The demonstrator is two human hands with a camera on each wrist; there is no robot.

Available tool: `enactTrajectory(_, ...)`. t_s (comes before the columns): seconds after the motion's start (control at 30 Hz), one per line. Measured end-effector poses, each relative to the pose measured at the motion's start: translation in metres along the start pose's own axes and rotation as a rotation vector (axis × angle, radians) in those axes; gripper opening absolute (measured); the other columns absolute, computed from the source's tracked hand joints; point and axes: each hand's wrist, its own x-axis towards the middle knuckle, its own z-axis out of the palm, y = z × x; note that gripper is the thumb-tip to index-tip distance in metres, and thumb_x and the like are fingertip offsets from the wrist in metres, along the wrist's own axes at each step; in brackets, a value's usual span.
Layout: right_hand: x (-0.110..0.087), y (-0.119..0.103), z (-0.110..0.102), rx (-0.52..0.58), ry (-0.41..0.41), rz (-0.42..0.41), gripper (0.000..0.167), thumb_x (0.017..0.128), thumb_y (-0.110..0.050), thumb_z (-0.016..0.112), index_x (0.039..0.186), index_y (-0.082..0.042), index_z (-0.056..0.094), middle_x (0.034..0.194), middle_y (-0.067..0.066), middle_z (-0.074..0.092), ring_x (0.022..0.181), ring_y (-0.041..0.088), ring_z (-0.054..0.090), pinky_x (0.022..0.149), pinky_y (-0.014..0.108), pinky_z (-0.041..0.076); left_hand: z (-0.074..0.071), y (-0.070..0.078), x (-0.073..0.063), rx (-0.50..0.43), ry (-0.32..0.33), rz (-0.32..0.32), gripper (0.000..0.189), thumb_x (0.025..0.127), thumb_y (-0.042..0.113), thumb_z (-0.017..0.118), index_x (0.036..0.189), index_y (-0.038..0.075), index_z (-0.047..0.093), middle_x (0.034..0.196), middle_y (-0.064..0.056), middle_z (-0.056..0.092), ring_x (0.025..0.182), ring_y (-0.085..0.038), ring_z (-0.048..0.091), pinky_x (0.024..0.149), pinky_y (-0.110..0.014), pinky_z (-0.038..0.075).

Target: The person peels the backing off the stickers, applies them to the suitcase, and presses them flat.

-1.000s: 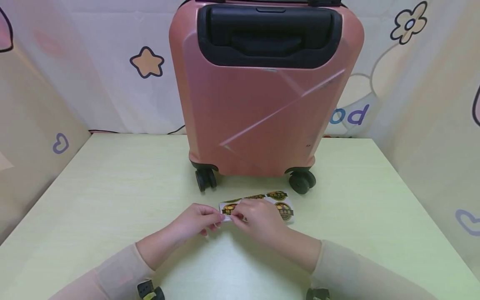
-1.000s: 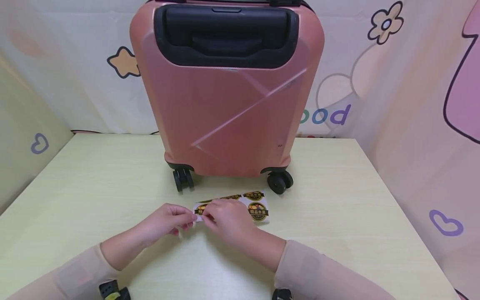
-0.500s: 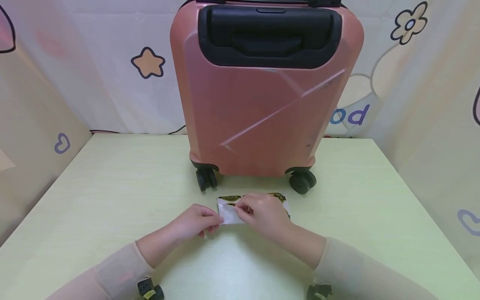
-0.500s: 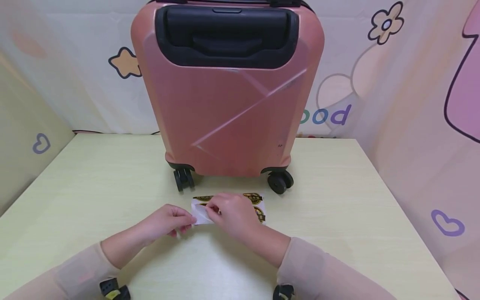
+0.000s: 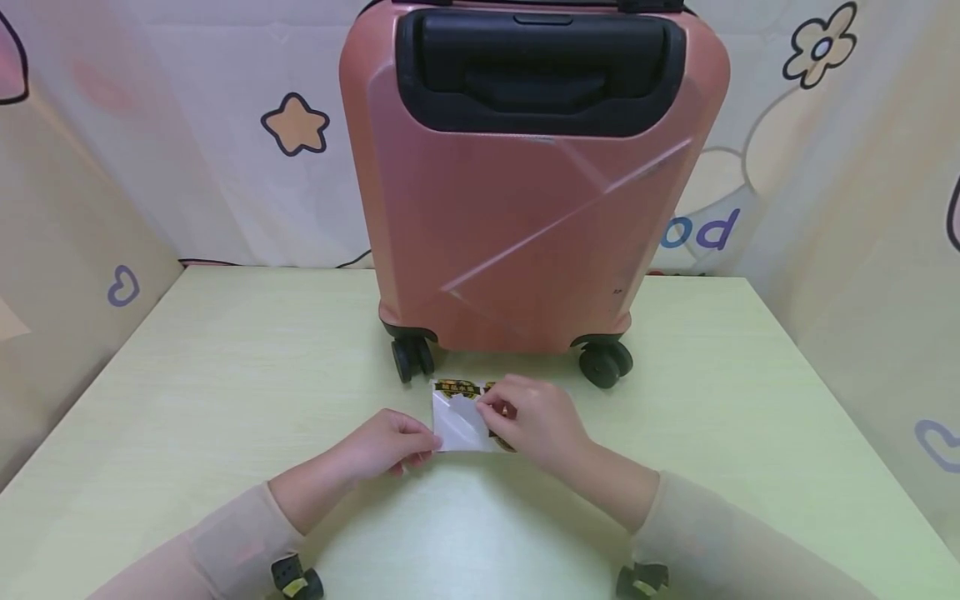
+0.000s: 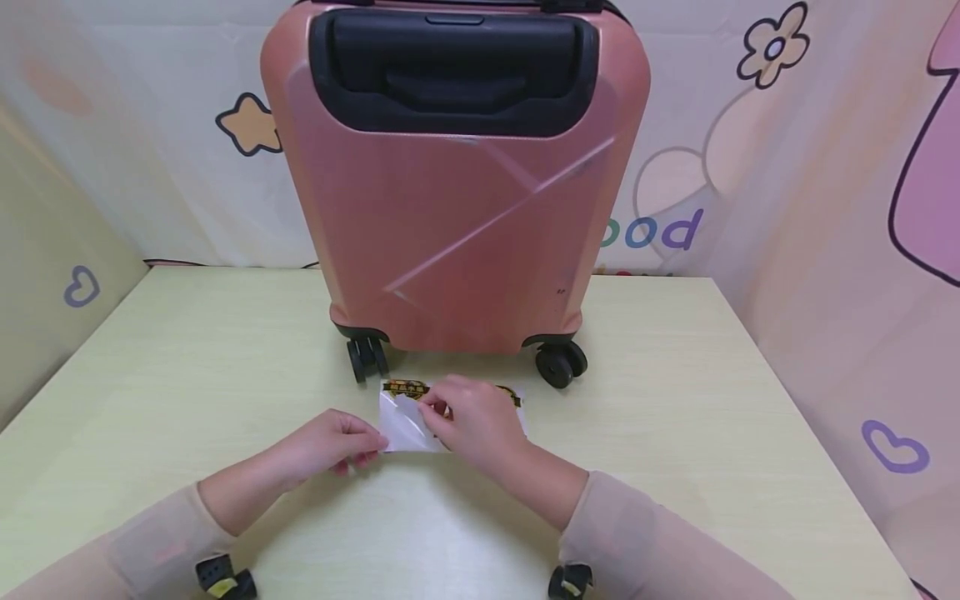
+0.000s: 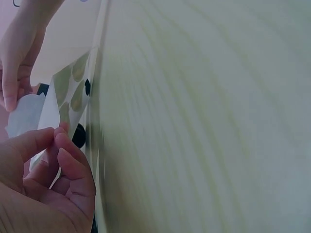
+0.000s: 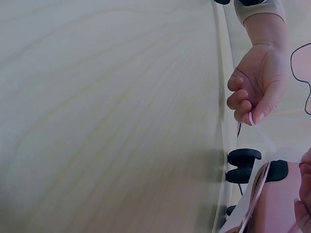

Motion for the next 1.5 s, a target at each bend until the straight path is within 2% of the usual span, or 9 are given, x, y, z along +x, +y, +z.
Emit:
enactTrajectory(0.37, -0.001, 0.001, 0.000, 0.007, 0.022, 0.018, 0.004, 0.080, -0.015, 0.072, 0.077, -0.015, 0.071, 0.069, -0.011, 0.058, 0.057, 0.003, 0.046, 0.050, 0.017, 0.038, -0.001, -0.003, -0.002, 0.019, -0.014, 0.012, 0.021, 0.087, 0.022, 0.065, 0.083, 0.002, 0.071, 0.063, 0.000, 0.057, 0.060, -0.012, 0.050, 0.053, -0.025, 0.043)
enactTrajectory(0.63, -0.001, 0.002, 0.000, 0.011, 0.025, 0.033, 0.004, 0.080, -0.014, 0.072, 0.076, -0.015, 0.070, 0.069, -0.012, 0.057, 0.057, 0.003, 0.047, 0.052, 0.018, 0.040, -0.001, -0.006, -0.004, 0.023, -0.010, -0.013, 0.020, 0.086, 0.022, 0.066, 0.082, 0.003, 0.072, 0.062, 0.000, 0.057, 0.058, -0.012, 0.050, 0.053, -0.025, 0.043)
enactTrajectory(0.77, -0.001, 0.004, 0.000, 0.023, 0.017, 0.038, 0.003, 0.081, -0.014, 0.071, 0.077, -0.014, 0.071, 0.070, -0.012, 0.058, 0.058, 0.003, 0.048, 0.053, 0.018, 0.040, -0.003, -0.007, -0.003, 0.036, -0.016, 0.003, 0.021, 0.087, 0.021, 0.065, 0.078, 0.003, 0.071, 0.061, 0.000, 0.056, 0.057, -0.011, 0.049, 0.052, -0.025, 0.043)
enactTrajectory(1.03, -0.001, 0.005, -0.004, 0.049, 0.020, 0.036, 0.003, 0.080, -0.011, 0.072, 0.077, -0.012, 0.070, 0.069, -0.010, 0.058, 0.060, 0.005, 0.050, 0.052, 0.017, 0.041, -0.006, -0.004, -0.006, 0.132, -0.014, 0.025, 0.022, 0.089, 0.023, 0.062, 0.080, 0.004, 0.071, 0.062, -0.001, 0.057, 0.053, -0.012, 0.049, 0.049, -0.025, 0.041)
enactTrajectory(1.13, -0.002, 0.005, -0.006, 0.055, 0.027, 0.029, 0.004, 0.079, -0.010, 0.073, 0.077, -0.012, 0.070, 0.068, -0.011, 0.057, 0.060, 0.004, 0.049, 0.050, 0.016, 0.040, -0.011, -0.001, -0.009, 0.206, -0.010, 0.041, 0.020, 0.089, 0.023, 0.062, 0.087, 0.007, 0.073, 0.072, -0.001, 0.063, 0.059, -0.012, 0.053, 0.053, -0.027, 0.043)
enactTrajectory(1.27, -0.002, 0.008, -0.008, 0.069, 0.078, -0.035, 0.006, 0.078, -0.008, 0.073, 0.078, -0.012, 0.069, 0.069, -0.010, 0.057, 0.060, 0.005, 0.051, 0.051, 0.017, 0.041, -0.022, 0.012, -0.014, 0.284, 0.048, 0.137, 0.020, 0.090, 0.022, 0.061, 0.094, 0.008, 0.074, 0.088, -0.003, 0.068, 0.072, -0.013, 0.058, 0.063, -0.030, 0.047)
enactTrajectory(1.33, -0.001, 0.010, -0.008, 0.063, 0.122, -0.085, 0.007, 0.076, -0.006, 0.073, 0.077, -0.012, 0.069, 0.069, -0.009, 0.058, 0.061, 0.006, 0.052, 0.052, 0.017, 0.042, -0.024, 0.022, -0.016, 0.245, 0.071, 0.194, 0.020, 0.091, 0.021, 0.060, 0.095, 0.006, 0.073, 0.087, -0.005, 0.067, 0.076, -0.014, 0.059, 0.066, -0.032, 0.048)
enactTrajectory(1.4, -0.001, 0.011, -0.009, 0.046, 0.168, -0.143, 0.009, 0.074, -0.004, 0.073, 0.077, -0.011, 0.068, 0.069, -0.008, 0.059, 0.061, 0.006, 0.054, 0.053, 0.017, 0.043, -0.021, 0.031, -0.017, 0.149, 0.053, 0.237, 0.022, 0.092, 0.020, 0.058, 0.097, 0.005, 0.072, 0.083, -0.008, 0.066, 0.074, -0.018, 0.059, 0.063, -0.034, 0.048)
enactTrajectory(1.5, 0.001, 0.012, -0.011, -0.005, 0.220, -0.244, 0.010, 0.072, -0.004, 0.074, 0.077, -0.009, 0.068, 0.070, -0.006, 0.060, 0.062, 0.007, 0.055, 0.054, 0.017, 0.044, -0.011, 0.041, -0.019, 0.000, 0.021, 0.248, 0.025, 0.093, 0.022, 0.056, 0.101, 0.004, 0.071, 0.077, -0.006, 0.066, 0.072, -0.017, 0.059, 0.060, -0.033, 0.047)
